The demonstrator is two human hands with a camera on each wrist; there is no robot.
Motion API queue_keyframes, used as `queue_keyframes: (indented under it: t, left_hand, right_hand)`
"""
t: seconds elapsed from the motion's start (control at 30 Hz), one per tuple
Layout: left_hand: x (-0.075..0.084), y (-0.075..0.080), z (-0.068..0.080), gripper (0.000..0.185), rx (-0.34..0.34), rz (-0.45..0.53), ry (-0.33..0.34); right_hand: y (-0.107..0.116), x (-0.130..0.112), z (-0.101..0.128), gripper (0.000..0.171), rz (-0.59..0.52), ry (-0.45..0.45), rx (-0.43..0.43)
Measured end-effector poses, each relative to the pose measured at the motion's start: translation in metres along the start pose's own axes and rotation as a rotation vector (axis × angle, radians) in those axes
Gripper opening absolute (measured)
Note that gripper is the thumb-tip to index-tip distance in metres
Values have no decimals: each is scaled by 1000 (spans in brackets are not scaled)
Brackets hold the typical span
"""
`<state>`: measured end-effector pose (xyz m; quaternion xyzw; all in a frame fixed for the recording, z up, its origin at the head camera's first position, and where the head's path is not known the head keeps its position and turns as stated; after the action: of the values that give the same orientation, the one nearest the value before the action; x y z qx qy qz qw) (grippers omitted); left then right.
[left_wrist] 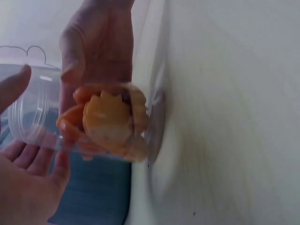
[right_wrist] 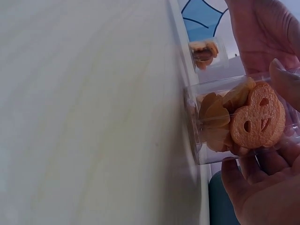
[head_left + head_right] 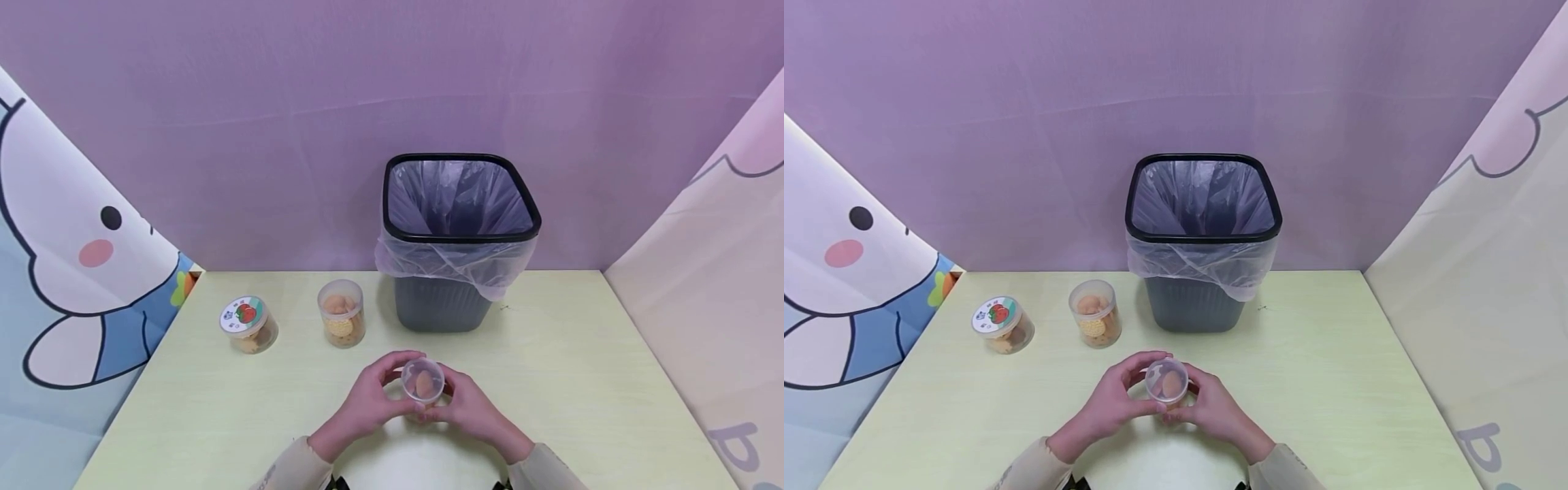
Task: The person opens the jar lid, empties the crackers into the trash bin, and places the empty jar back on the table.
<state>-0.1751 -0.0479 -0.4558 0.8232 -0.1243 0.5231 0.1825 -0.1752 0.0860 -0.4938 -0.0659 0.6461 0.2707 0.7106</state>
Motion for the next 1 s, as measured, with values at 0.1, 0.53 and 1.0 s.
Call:
queue_keyframes:
  t: [0.1,0.53,1.0]
  left_hand:
    - [2,0,3,70,36,-10,-6]
    - [8,-3,10,71,155,-23,-21]
    - [14,1,2,72,-16,-8,-84]
  right_hand:
    - [0,0,1,67,1,-4,3]
    - [0,0,1,64,14,-14,18]
    - [0,1,0,72,-2,-31,11]
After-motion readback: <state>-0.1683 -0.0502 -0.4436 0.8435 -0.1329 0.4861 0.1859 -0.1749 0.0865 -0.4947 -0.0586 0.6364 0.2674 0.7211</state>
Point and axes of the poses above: each hand's wrist, its own z-axis away from the middle knuckle, its own y-axis out of the back of the hand, x = y × z, the point moved 9 cm from there along -z, towards the middle knuckle, and after that the axes turned 14 degrees about -y, right-handed, at the moved point
